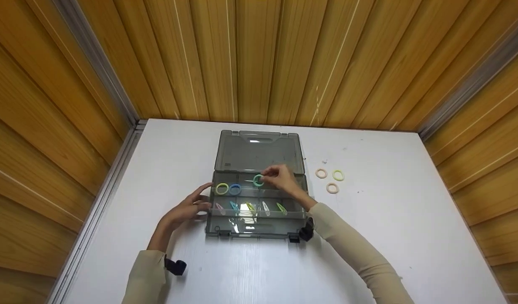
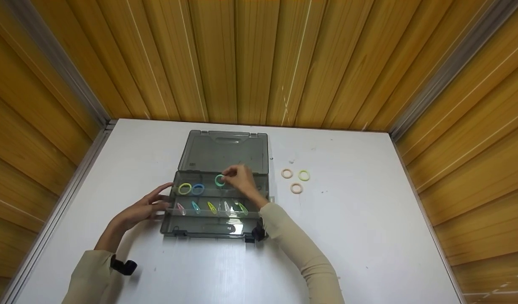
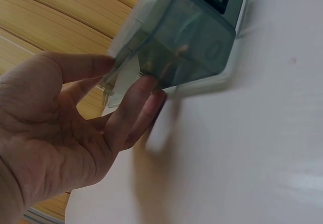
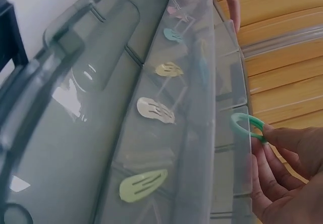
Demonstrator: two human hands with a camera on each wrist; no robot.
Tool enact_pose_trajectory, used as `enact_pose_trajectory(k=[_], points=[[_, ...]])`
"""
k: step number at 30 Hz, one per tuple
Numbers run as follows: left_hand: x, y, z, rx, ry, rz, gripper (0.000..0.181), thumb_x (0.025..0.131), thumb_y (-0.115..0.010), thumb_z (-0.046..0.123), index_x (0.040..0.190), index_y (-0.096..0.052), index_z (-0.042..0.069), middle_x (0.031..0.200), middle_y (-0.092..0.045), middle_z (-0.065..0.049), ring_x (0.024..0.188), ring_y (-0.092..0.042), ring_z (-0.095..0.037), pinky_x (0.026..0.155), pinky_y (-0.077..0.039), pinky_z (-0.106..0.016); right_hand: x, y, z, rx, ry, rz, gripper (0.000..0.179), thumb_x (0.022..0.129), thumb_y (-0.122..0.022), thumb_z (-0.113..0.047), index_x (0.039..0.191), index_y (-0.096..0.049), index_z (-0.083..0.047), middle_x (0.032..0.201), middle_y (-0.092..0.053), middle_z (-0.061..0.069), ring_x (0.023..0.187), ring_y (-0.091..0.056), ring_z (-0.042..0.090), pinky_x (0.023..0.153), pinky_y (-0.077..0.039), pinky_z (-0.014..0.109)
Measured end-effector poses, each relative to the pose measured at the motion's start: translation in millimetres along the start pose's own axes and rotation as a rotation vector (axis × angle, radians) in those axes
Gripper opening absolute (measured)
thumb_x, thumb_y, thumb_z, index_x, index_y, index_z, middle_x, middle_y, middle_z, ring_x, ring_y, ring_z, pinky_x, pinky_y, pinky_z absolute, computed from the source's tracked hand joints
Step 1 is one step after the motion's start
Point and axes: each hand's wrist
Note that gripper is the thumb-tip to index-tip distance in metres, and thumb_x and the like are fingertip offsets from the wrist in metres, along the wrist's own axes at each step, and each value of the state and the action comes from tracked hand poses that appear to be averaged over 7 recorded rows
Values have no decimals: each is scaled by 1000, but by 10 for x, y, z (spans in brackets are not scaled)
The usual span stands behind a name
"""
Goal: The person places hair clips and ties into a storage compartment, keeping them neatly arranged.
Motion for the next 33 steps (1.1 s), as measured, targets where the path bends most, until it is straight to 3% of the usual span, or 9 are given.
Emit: enact_pose_trajectory(k=[4, 10, 20, 24, 33], points=[[-2, -9, -3, -10, -4, 4, 71, 103, -54, 9, 164, -20, 23, 151, -37, -31, 129, -56, -40, 108, -48, -58, 4, -90, -12, 22, -35, -15, 14, 88, -77, -2, 100, -75, 5, 95, -77, 21, 68, -63, 3, 59, -52, 13], [1, -25, 3, -13, -14, 1, 70, 103, -53, 8, 164, -20, 22, 150, -36, -31, 129, -55, -40, 109, -47, -59, 6, -193, -18, 31, -6, -29, 13, 88, -76, 0, 99, -75, 7, 94, -77, 21, 72, -68, 8, 65, -57, 17], [10, -41, -12, 12, -6, 22, 69, 103, -53, 11, 163, -24, 27, 151, -39, -30, 127, -56, -38, 104, -53, -55, 7, -348, 18, -70, 74, -18, 8, 87, -76, -1, 94, -77, 4, 90, -77, 18, 76, -70, 18, 65, -51, 18], [1, -55, -21, 11, -22, 12, 70, 103, -54, 12, 164, -23, 26, 151, -37, -31, 125, -57, -37, 102, -54, -54, -7, -352, 27, -93, 49, -37, 8, 88, -75, 0, 95, -77, 4, 90, -77, 19, 77, -71, 25, 63, -52, 19], [-1, -70, -19, -1, -28, 12, 70, 104, -53, 10, 164, -22, 25, 149, -40, -30, 121, -59, -32, 99, -55, -47, -1, -331, 3, -152, -37, -62, 9, 88, -75, 0, 95, -77, 3, 92, -77, 18, 81, -72, 24, 70, -59, 30]])
Point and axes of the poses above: each hand's wrist, its own x-axis towards the middle knuckle, its own y-axis out of the back of the hand, z = x × y
